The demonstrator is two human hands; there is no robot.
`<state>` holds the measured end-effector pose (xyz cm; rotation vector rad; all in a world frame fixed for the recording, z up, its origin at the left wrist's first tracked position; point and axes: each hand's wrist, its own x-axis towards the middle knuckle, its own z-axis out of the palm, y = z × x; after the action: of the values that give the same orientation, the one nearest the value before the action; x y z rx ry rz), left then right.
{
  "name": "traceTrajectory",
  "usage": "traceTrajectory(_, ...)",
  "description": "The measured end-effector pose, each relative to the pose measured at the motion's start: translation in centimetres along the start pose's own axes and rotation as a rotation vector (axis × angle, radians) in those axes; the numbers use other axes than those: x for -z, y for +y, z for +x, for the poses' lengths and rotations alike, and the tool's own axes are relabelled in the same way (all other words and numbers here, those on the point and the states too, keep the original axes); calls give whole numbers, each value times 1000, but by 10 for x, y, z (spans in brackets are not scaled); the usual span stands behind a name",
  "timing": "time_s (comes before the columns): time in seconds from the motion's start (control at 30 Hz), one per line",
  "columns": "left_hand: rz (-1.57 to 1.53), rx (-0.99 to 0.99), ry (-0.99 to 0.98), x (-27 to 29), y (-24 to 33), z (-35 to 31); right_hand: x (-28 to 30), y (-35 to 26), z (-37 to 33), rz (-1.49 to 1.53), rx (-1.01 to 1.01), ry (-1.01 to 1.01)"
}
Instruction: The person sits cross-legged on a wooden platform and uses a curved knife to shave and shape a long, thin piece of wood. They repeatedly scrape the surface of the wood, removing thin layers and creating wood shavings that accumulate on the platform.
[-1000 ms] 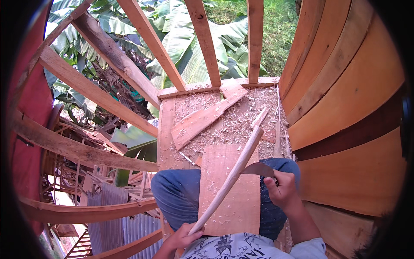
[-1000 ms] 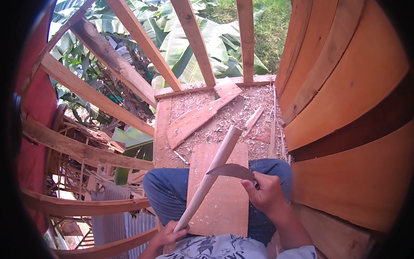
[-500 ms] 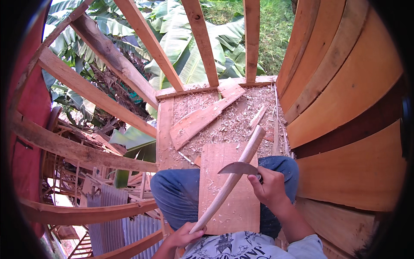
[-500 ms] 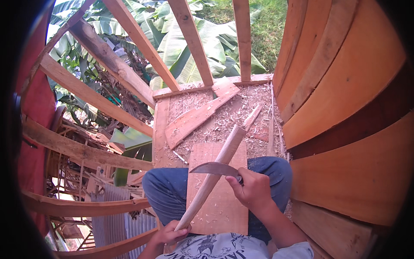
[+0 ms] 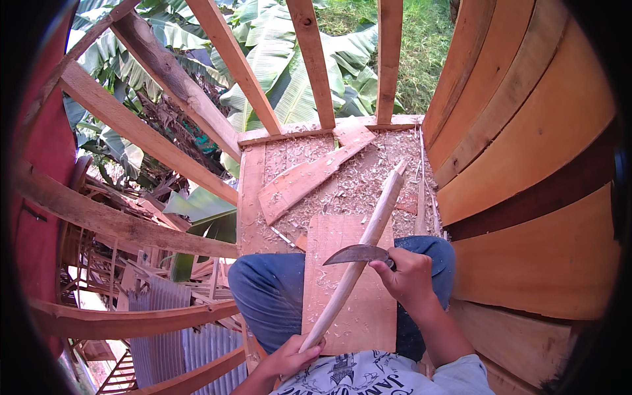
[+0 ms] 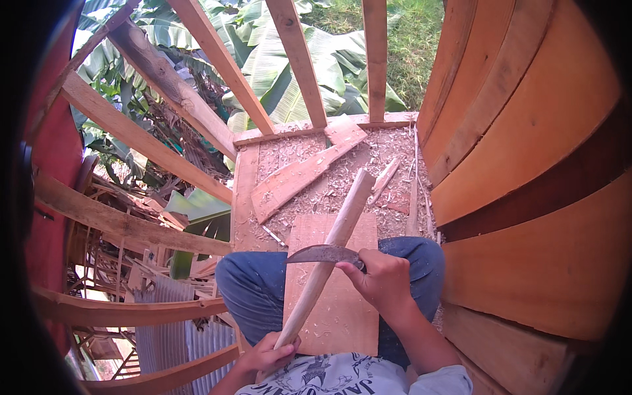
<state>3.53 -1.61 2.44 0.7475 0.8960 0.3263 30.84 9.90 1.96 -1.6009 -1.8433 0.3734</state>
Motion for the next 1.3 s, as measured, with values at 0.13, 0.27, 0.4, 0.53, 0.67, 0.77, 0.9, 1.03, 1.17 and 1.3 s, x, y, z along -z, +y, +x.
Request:
traceTrajectory(0.13, -193, -16, -77, 1, -14, -6, 8, -12, 0, 14, 157, -45)
traceTrajectory(0.27, -327, -1, -120, -1, -21, -7, 18, 20, 10, 9, -18, 109)
traceTrajectory(0.4, -301, 22, -128, -3, -19, -6, 17, -7, 6, -32, 94, 17)
traceTrajectory(0.53, -295, 55, -99, -8, -18, -9, 10, 13, 16, 0, -66, 52)
traceTrajectory(0.67, -203, 7, -100, -9, -22, -11, 19, -8, 12, -76, 157, -10)
traceTrajectory(0.77, -160, 2, -128, -12, -20, -8, 21, 27, 29, 8, -192, 138)
traceTrajectory(0.9, -128, 12, -74, -13, -23, -9, 27, -16, 14, -50, 151, -124)
traceTrajectory(1.03, -99, -26, -71, -15, -12, -4, 19, 11, 27, -72, -23, 9)
traceTrajectory(1.17, -148, -21, -104, -10, -25, -11, 21, -7, 12, -19, 72, -68)
traceTrajectory(1.3, -168, -12, -72, -13, -24, -4, 10, 19, 23, -48, 23, -50)
